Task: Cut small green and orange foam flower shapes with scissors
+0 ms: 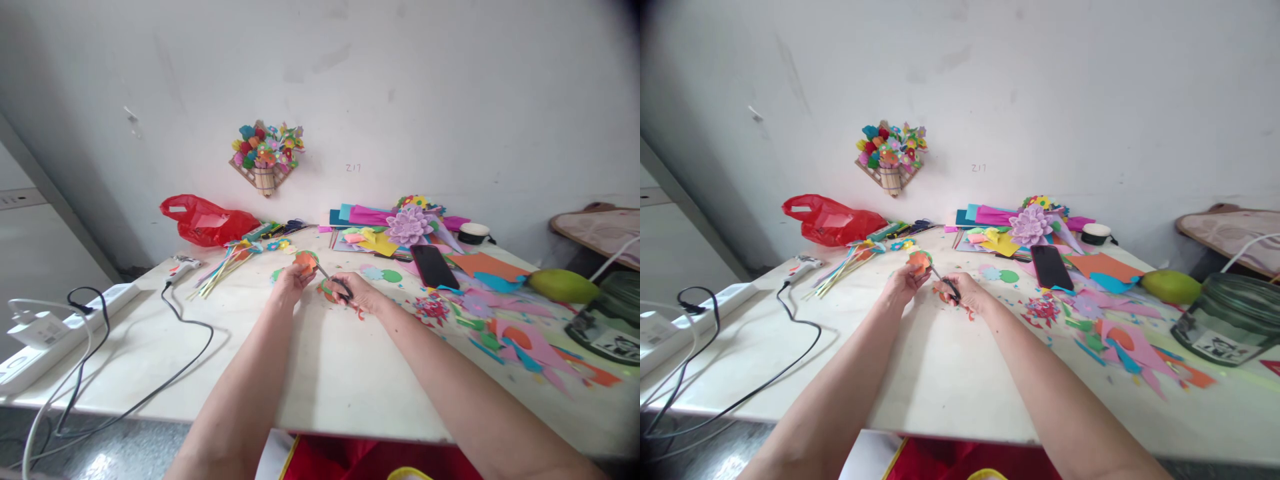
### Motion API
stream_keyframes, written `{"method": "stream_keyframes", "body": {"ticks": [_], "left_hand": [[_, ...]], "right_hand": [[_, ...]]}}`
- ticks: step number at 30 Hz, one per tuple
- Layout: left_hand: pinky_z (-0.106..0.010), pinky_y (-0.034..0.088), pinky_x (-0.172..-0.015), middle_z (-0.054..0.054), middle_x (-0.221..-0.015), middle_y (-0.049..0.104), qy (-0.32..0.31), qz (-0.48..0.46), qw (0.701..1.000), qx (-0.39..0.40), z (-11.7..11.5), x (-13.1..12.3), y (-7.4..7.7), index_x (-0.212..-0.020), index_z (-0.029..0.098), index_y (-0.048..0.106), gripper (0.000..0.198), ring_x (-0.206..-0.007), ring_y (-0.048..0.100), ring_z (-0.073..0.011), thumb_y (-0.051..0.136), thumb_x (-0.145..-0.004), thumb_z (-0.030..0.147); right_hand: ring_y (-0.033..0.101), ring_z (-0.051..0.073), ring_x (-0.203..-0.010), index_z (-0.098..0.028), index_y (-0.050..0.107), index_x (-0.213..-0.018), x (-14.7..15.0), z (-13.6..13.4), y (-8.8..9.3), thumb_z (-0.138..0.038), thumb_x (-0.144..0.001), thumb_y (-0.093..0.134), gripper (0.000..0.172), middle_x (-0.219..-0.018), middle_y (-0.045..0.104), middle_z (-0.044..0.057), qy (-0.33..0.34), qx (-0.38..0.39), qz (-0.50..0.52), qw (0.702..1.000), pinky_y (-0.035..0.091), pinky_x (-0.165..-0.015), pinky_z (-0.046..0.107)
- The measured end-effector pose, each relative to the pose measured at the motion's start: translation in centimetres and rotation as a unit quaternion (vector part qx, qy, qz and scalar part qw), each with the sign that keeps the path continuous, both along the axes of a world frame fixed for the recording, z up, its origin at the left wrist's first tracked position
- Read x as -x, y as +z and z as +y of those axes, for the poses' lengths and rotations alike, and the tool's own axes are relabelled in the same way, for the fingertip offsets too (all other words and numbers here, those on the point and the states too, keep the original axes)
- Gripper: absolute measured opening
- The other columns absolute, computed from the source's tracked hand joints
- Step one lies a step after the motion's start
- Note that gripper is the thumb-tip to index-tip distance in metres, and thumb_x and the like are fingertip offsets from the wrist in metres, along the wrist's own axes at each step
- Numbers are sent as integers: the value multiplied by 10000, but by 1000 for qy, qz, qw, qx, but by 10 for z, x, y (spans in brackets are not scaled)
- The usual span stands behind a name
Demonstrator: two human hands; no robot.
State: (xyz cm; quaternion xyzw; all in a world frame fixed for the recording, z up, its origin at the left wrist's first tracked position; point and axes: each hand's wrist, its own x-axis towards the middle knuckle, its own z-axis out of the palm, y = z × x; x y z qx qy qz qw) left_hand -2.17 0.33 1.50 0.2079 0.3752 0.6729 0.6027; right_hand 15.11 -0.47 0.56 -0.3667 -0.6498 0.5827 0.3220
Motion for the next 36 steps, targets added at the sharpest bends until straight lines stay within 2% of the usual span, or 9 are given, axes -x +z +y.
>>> {"method": "stream_keyframes", "body": {"ticks": [15, 29, 36], "left_hand": [[-288, 568, -628, -83, -618, 673, -7, -6, 1000, 8, -1, 0, 1, -723, 104, 597, 140, -634, 694, -214, 545, -624, 20], [-278, 573, -592, -65, -603, 662, -28, -10, 999, 15, -2, 0, 2, -740, 113, 595, 146, -638, 697, -217, 542, -640, 20], [-273, 570, -587, -86, -671, 685, -39, -6, 999, 9, -4, -3, 1, -805, 96, 615, 189, -665, 698, -215, 547, -641, 35]], "right_hand": [[370, 43, -329, -124, 574, -715, 1, 0, 1, -387, -707, 684, 284, -451, 472, -53, 2, 9, 24, 1000, 187, -323, 179], [379, 47, -338, -143, 545, -747, -4, -1, 2, -459, -723, 655, 336, -494, 492, -48, 20, -22, 3, 1000, 145, -282, 172], [371, 44, -326, -150, 535, -748, -4, 2, -1, -476, -737, 640, 343, -498, 496, -53, 20, -37, 2, 999, 129, -264, 171]]}}
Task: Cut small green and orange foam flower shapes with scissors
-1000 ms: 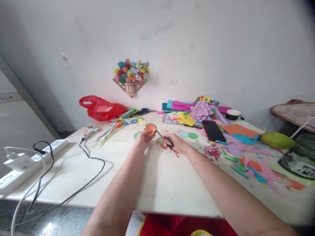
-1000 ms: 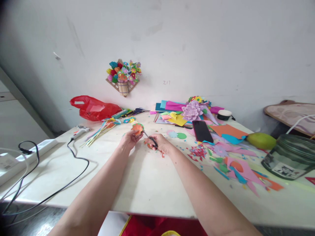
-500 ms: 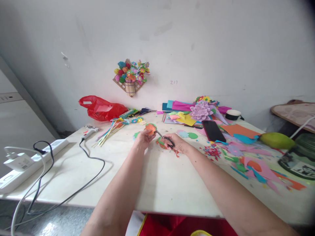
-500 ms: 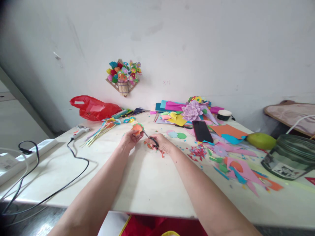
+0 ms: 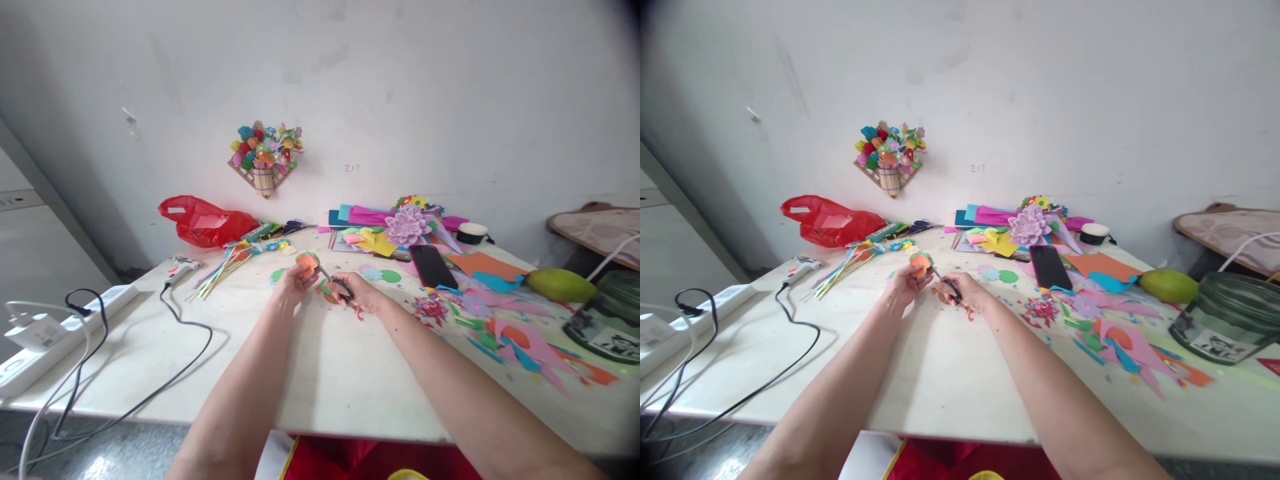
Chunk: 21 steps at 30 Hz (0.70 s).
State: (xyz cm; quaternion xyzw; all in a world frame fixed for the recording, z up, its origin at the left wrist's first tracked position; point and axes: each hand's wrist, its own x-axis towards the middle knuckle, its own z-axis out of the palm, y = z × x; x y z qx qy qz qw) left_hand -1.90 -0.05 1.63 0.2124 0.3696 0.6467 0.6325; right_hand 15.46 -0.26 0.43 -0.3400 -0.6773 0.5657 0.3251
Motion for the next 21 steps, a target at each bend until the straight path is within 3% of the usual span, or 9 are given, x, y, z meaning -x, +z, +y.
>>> {"method": "stream_keyframes", "body": {"ticks": [7, 21], "left_hand": [[-283, 571, -594, -76, -705, 690, -8, -12, 1000, -4, 0, -1, 0, -831, 116, 613, 231, -688, 698, -214, 562, -619, 39], [-304, 573, -591, -70, -683, 683, -4, 0, 1000, -7, -1, 1, 3, -770, 110, 611, 188, -639, 683, -203, 553, -613, 26]], "right_hand": [[396, 49, -343, -150, 543, -727, 0, 3, -4, -480, -689, 681, 359, -487, 493, -57, 1, -3, 25, 1000, 157, -306, 173], [373, 49, -353, -130, 566, -749, -2, -7, 11, -408, -707, 677, 302, -481, 472, -56, -5, 35, 25, 999, 170, -341, 188]]}}
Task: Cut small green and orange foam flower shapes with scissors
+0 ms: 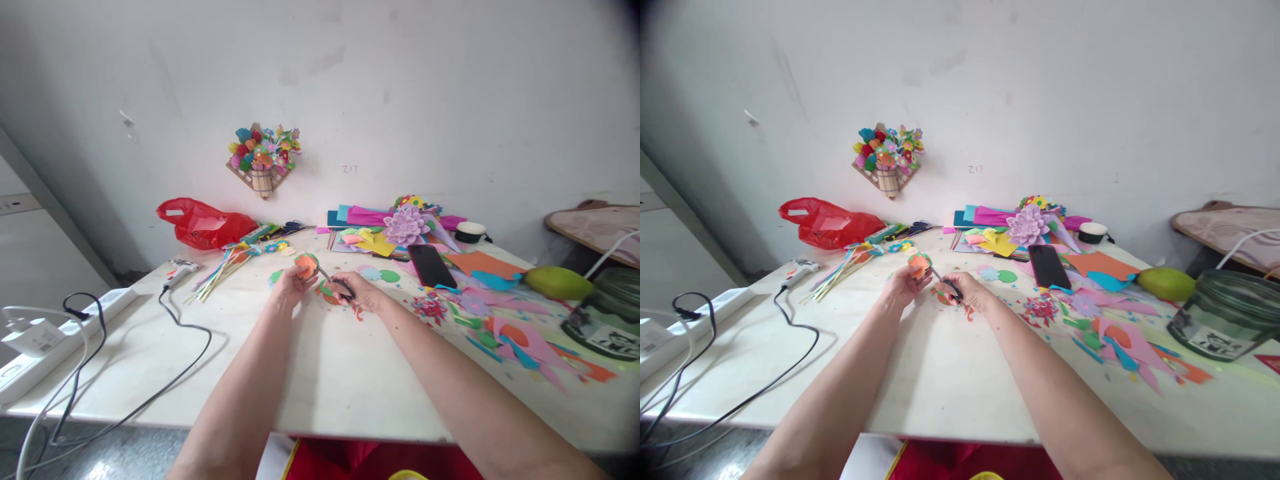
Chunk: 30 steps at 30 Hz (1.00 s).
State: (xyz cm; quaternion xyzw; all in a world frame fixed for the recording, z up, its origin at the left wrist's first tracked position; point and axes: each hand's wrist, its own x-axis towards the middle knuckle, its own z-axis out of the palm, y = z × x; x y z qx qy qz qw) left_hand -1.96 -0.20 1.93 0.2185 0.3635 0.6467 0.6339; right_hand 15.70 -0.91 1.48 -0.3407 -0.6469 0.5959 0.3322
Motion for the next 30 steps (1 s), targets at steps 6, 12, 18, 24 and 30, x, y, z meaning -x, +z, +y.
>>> {"method": "stream_keyframes", "body": {"ticks": [6, 12, 18, 24, 30], "left_hand": [[-318, 578, -628, -61, -678, 678, 0, 15, 1000, 0, 1, 2, -1, -787, 110, 620, 213, -623, 669, -184, 565, -600, 23], [-330, 574, -645, -56, -725, 683, -9, 11, 1000, -9, -2, -3, 1, -804, 121, 622, 241, -656, 669, -190, 570, -585, 33], [-304, 564, -612, -32, -680, 668, -8, 8, 1000, -10, -2, -10, -1, -749, 128, 606, 165, -599, 647, -159, 569, -612, 46], [-260, 550, -562, -41, -689, 682, -3, 11, 1000, -19, 1, -15, -3, -771, 120, 619, 178, -569, 637, -142, 576, -618, 40], [-287, 570, -623, -43, -693, 684, 4, 2, 1000, -11, -3, -20, 0, -764, 122, 622, 157, -579, 640, -145, 587, -635, 39]], "right_hand": [[390, 51, -358, -124, 577, -775, 2, 9, -12, -406, -686, 704, 321, -477, 495, -51, 14, -18, 29, 999, 211, -359, 186], [396, 54, -346, -143, 565, -795, 4, 8, -12, -397, -660, 715, 324, -478, 501, -63, -6, -9, 25, 1000, 195, -347, 182], [377, 54, -333, -147, 553, -765, 8, -1, -1, -406, -639, 720, 332, -465, 482, -66, -33, -7, 21, 999, 177, -326, 185], [378, 53, -328, -160, 528, -714, 12, -1, -1, -408, -676, 695, 301, -451, 480, -61, -53, 7, 36, 998, 181, -313, 177], [394, 57, -332, -162, 537, -731, 13, 1, -5, -402, -664, 711, 304, -454, 493, -61, -61, 11, 60, 996, 217, -318, 176]]}}
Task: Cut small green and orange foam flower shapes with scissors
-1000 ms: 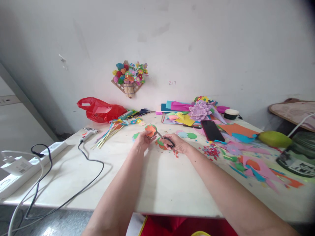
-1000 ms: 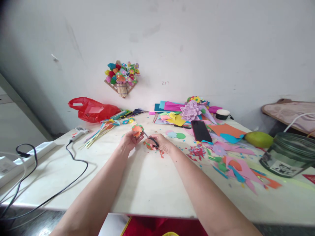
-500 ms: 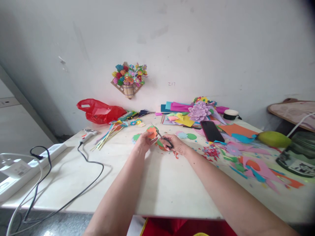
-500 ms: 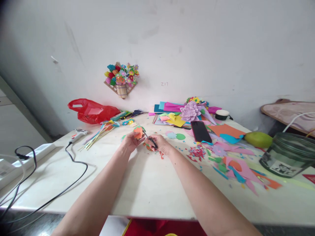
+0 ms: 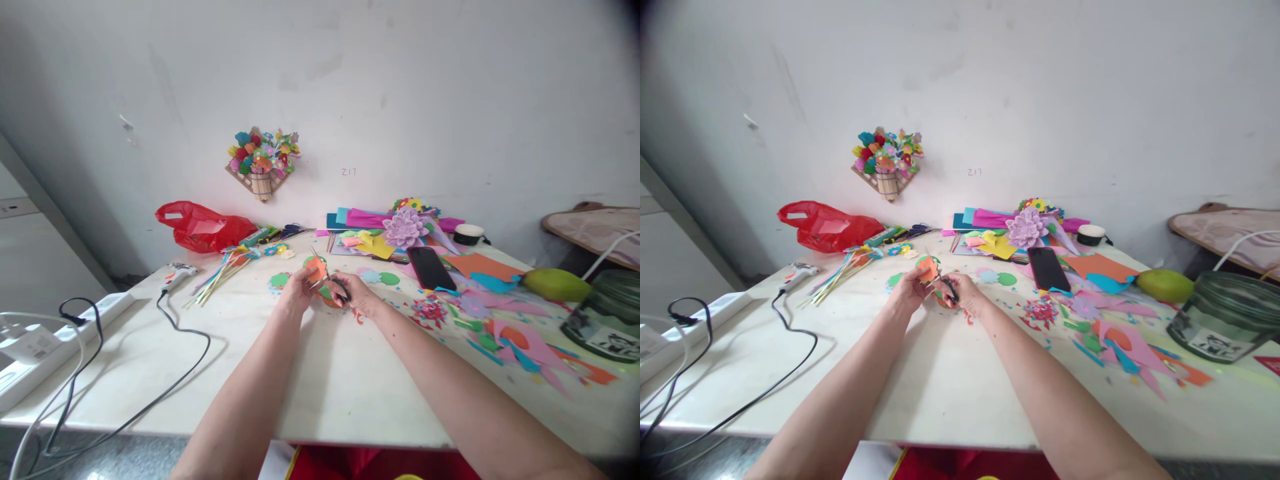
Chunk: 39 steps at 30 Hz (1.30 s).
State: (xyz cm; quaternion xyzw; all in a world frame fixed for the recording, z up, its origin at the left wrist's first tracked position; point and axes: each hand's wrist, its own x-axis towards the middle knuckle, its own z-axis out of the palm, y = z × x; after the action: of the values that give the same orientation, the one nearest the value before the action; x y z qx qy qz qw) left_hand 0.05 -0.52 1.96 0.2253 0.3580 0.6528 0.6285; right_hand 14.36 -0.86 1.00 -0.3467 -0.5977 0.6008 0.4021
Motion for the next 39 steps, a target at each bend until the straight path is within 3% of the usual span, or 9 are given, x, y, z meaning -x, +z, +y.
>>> {"method": "stream_keyframes", "body": {"ticks": [12, 39], "left_hand": [[-238, 541, -530, -41, -676, 674, 3, -5, 1000, 19, 0, -2, 1, -723, 130, 609, 112, -561, 640, -141, 582, -670, 35], [-232, 551, -517, -52, -667, 676, 3, -9, 1000, 28, 4, 3, -1, -770, 113, 616, 148, -532, 640, -139, 615, -646, 30]], "right_hand": [[401, 57, -351, -159, 548, -731, 2, 4, -4, -381, -564, 773, 358, -454, 484, -69, -11, 3, 18, 1000, 258, -323, 173], [393, 60, -308, -154, 565, -741, 4, 3, -4, -379, -590, 749, 327, -425, 482, -69, -41, -16, -20, 999, 267, -329, 178]]}}
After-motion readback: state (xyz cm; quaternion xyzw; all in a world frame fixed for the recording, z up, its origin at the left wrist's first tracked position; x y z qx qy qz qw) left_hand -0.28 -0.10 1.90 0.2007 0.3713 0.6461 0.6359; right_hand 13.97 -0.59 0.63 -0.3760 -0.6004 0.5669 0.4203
